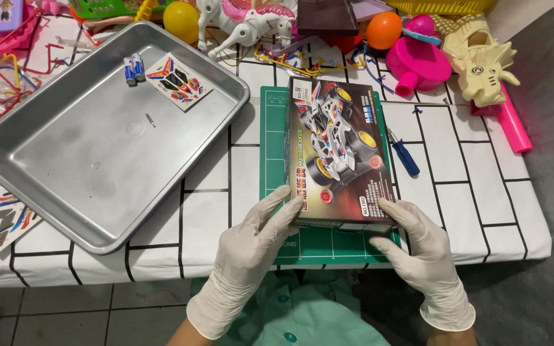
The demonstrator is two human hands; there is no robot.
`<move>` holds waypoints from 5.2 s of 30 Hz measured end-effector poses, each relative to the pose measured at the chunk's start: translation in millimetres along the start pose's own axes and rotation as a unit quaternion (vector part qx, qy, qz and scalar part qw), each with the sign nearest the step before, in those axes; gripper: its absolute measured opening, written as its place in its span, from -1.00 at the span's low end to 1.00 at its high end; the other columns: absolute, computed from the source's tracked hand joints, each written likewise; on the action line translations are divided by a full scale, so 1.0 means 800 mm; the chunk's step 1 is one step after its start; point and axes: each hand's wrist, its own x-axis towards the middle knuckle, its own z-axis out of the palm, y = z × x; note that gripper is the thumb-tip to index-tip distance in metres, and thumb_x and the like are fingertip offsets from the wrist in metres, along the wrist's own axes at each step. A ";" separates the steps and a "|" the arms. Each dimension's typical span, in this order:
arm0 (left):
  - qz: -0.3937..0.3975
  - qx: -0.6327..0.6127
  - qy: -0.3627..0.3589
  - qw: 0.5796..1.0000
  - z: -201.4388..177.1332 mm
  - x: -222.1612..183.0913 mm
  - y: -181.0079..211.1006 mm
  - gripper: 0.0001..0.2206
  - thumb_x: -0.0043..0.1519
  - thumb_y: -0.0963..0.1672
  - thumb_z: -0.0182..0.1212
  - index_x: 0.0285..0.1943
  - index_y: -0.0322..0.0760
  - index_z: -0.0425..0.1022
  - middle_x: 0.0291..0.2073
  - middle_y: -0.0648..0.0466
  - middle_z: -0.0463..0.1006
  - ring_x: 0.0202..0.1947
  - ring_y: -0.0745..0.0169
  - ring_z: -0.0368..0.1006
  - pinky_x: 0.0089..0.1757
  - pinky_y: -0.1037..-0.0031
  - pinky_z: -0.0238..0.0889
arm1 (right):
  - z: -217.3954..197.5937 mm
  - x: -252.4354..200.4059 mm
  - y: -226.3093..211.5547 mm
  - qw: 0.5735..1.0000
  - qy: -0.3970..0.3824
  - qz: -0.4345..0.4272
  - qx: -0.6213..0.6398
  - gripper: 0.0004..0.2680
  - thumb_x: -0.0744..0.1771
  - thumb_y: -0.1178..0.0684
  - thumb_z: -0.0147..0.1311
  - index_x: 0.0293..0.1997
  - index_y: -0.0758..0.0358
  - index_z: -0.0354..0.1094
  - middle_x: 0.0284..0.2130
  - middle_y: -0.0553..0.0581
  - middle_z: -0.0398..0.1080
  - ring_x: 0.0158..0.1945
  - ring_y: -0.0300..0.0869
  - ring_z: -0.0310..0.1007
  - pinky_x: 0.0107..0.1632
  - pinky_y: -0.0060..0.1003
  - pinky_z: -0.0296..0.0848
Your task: Assembling a small motorized toy car using a screwdriver and then placing it into its original cardboard packaging box.
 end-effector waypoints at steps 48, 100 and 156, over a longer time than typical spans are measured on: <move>-0.361 -0.240 -0.119 0.893 -0.009 0.065 0.023 -0.26 0.33 0.13 -0.16 0.61 -0.26 -0.21 0.60 -0.14 -0.21 0.60 -0.01 -0.33 0.40 0.21 -0.43 | 0.003 0.080 -0.045 0.950 0.092 0.288 0.079 -0.29 0.26 -0.49 -0.27 0.43 0.32 0.09 0.36 0.34 0.23 0.44 0.06 0.23 0.43 -0.09 0.19; -0.245 -0.131 -0.101 0.955 0.029 0.050 0.022 -0.13 0.25 0.24 -0.29 0.63 -0.31 -0.28 0.62 -0.08 -0.17 0.61 0.03 -0.38 0.36 -0.02 -0.73 | 0.046 0.103 -0.072 0.929 0.133 0.206 0.277 -0.33 0.24 -0.23 -0.07 0.50 0.31 -0.05 0.48 0.23 0.07 0.48 -0.07 0.11 0.42 -0.16 0.17; -0.376 -0.354 -0.018 0.856 -0.004 0.041 0.037 -0.40 0.15 0.04 0.32 0.41 -0.05 0.40 0.44 -0.03 0.36 0.49 0.14 0.18 0.34 0.24 0.02 | 0.031 0.034 -0.025 0.954 0.140 0.162 0.211 -0.74 0.33 0.21 0.04 0.13 0.13 0.46 0.49 0.20 0.15 0.57 0.03 0.06 0.41 -0.06 0.33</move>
